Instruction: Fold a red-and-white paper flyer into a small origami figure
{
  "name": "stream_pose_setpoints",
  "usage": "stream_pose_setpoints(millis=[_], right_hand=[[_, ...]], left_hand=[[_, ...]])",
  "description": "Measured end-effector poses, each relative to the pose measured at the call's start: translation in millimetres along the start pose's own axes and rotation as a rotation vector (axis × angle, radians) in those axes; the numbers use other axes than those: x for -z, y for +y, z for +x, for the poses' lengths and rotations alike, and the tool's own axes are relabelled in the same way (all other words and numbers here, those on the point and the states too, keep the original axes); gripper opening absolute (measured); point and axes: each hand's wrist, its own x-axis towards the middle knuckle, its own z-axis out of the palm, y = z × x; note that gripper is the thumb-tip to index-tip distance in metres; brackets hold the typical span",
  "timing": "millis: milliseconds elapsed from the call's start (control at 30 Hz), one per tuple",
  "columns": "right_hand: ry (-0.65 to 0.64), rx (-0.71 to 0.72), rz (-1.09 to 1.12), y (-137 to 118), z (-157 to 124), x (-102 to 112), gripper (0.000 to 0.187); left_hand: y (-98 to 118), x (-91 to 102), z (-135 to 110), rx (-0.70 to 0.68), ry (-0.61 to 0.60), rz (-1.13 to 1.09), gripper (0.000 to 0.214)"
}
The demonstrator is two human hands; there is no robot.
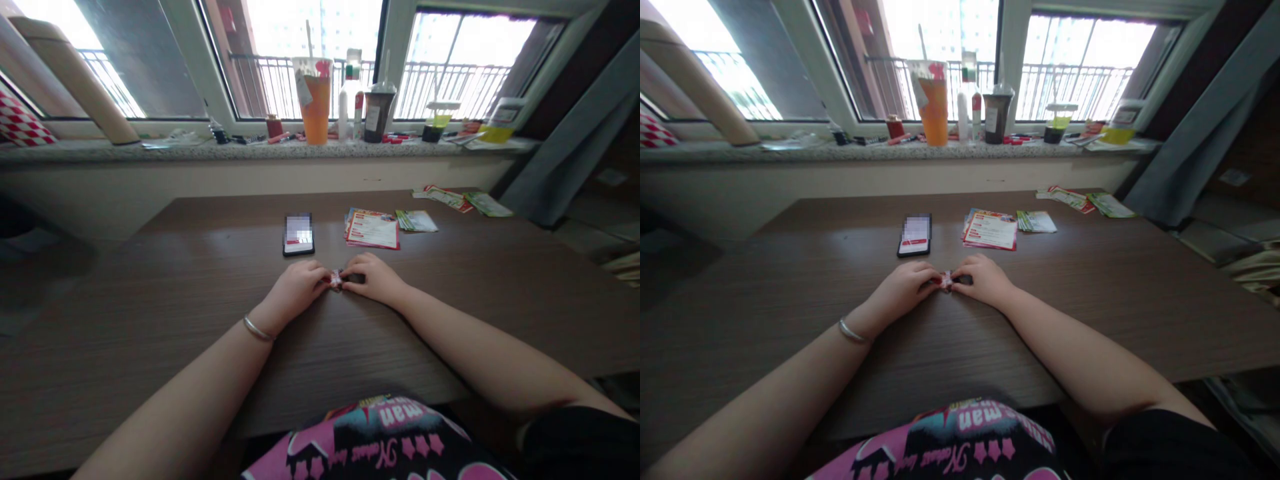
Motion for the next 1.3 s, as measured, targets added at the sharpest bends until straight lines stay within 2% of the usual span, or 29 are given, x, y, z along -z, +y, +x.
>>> stream_pose_setpoints(millis=[200, 500, 700, 1000, 1300], right_hand=[[-0.067, 0.03, -0.117, -4.0, -3.7, 9.7, 0.025], [-0.104, 0.084, -0.266, -8.6, -3.2, 11.6, 0.025], [-0.096, -0.01, -0.224, -10.4, -3.7, 11.4, 0.013], [-0.058, -0.136, -0.147, -6.3, -3.9, 3.6, 0.009], [-0.109, -0.316, -0.089, -7.7, -2.5, 8.7, 0.009]], left_hand=[[-2.7, -1.5, 0.8, -0.02, -0.002, 0.008, 0.017], [-2.9, -1.9, -0.6, -0.023, -0.004, 0.027, 0.016], [-2.0, -6.5, 0.0, -0.006, -0.009, 0.032, 0.019], [-3.6, -14.6, 1.8, 0.108, 0.005, -0.053, 0.008], [-2.6, -15.1, 0.9, 0.178, -0.011, -0.088, 0.007]])
